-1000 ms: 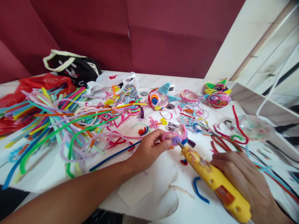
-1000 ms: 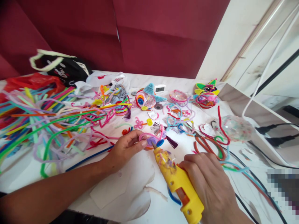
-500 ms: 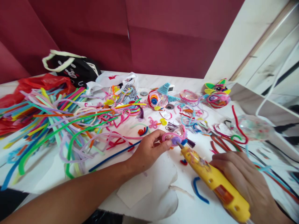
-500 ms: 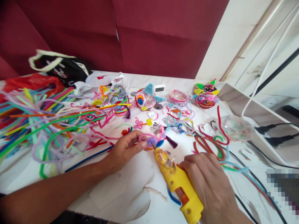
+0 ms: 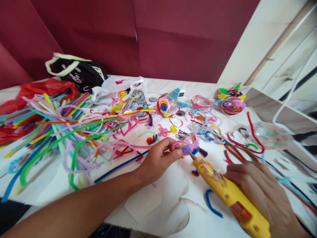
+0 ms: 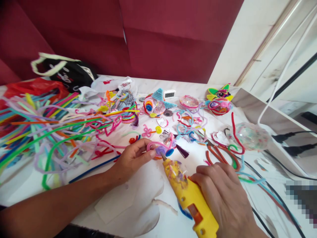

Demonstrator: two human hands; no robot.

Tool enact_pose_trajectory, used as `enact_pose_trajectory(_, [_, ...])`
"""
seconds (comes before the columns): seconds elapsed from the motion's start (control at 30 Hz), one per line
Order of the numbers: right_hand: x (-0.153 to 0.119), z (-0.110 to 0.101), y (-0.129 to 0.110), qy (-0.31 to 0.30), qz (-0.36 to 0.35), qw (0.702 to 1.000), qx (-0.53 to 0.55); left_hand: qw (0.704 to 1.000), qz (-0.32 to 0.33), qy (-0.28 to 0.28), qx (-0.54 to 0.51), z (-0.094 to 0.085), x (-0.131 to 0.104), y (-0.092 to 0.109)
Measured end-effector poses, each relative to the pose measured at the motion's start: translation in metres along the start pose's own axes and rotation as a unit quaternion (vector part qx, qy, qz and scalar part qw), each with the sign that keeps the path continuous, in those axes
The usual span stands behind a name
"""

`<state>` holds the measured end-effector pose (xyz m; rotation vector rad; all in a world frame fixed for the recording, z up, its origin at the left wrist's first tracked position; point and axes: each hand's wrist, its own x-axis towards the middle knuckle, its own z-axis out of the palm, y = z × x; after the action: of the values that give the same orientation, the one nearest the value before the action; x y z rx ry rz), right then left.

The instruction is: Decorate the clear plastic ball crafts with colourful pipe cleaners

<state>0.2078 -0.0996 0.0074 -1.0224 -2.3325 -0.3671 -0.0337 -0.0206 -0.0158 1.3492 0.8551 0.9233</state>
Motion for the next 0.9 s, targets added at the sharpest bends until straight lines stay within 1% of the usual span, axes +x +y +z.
enact_pose_trajectory(0.13, [0.0004,-0.0003,-0.0007,0.010,0.003,1.000,-0.005,1.000,-0.003,0.001,-0.003,0.0003,-0.0004,-0.0001])
enact_pose_trajectory(0.4, [-0.0040,0.0024,-0.0001,0.001,0.005,1.000,-0.013,1.000,0.004,-0.002,0.011,0.0013,-0.0016,0.0003])
enact_pose_trajectory(0.8, [-0.0026,-0.0009,-0.0032,0.002,0.002,1.000,-0.030,0.999,0.019,0.007,0.031,0.0019,-0.0019,-0.0005])
enact_pose_trajectory(0.9, [-0.0023,0.0006,-0.0022,-0.009,0.005,0.999,-0.034,0.999,0.019,0.004,0.029,0.0020,-0.0019,-0.0010])
